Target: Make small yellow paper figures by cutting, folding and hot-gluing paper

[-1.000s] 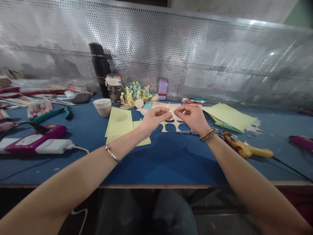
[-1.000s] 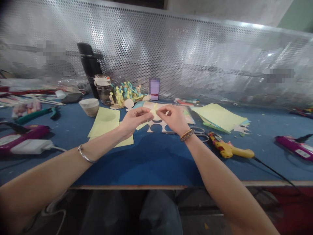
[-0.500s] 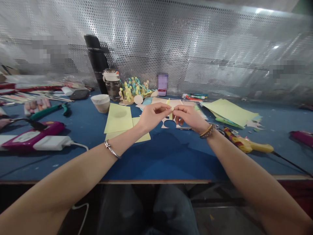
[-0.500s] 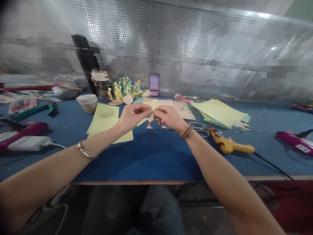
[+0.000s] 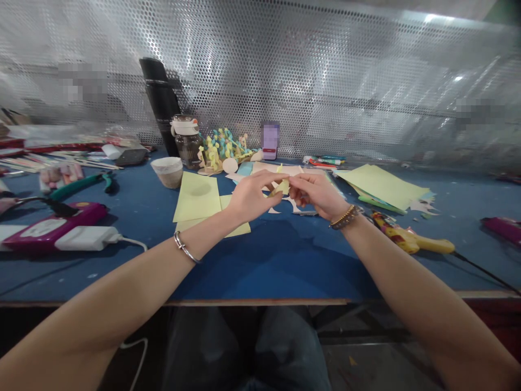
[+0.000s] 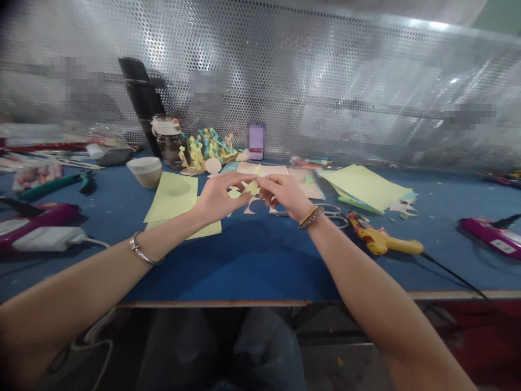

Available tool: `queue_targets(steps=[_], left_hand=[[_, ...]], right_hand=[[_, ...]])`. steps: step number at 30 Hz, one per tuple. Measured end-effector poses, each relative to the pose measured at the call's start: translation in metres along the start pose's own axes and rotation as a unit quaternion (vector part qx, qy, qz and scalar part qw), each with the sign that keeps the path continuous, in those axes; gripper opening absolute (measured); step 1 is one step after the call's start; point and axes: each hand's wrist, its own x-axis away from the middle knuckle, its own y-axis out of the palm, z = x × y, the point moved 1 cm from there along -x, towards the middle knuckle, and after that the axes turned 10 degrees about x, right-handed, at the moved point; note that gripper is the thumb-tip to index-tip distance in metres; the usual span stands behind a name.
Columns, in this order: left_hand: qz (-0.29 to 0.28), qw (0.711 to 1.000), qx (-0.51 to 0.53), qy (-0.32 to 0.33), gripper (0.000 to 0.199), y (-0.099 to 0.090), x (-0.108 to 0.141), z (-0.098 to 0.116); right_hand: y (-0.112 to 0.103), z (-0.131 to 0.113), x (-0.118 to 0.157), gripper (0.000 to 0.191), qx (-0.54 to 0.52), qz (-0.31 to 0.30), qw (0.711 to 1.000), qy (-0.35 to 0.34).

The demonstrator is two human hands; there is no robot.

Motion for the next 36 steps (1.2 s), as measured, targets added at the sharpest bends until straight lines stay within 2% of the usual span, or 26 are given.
queue_targets(steps=[6, 12, 19, 22, 28, 36], left_hand=[[0.001, 0.999, 0.027, -0.02, 0.033, 0.0, 0.0, 0.001], [0.027, 0.993, 0.093, -0.063, 0.024, 0.001, -0.001, 0.004], [0.045, 0.978, 0.165, -0.122, 0.02, 0.003, -0.004, -0.002], [0.044, 0.973, 0.184, -0.132, 0.02, 0.003, -0.006, -0.005], [0.044, 0.97, 0.191, -0.141, 0.025, 0.003, -0.006, -0.011], [0.024, 0.954, 0.261, -0.142, 0.02, 0.006, -0.006, -0.008]], right_hand=[[0.0, 0.0, 0.0, 0.033, 0.017, 0.001, 1.0, -0.019], [-0.001, -0.001, 0.001, 0.028, 0.041, -0.01, 0.999, -0.033], [-0.002, -0.001, 0.001, 0.026, 0.081, -0.009, 0.996, -0.047], [-0.002, -0.002, 0.001, 0.024, 0.084, 0.016, 0.994, -0.065], [-0.002, -0.003, 0.001, 0.021, 0.067, 0.103, 0.987, -0.104], [-0.002, -0.01, 0.005, 0.018, 0.135, 0.135, 0.976, -0.107]])
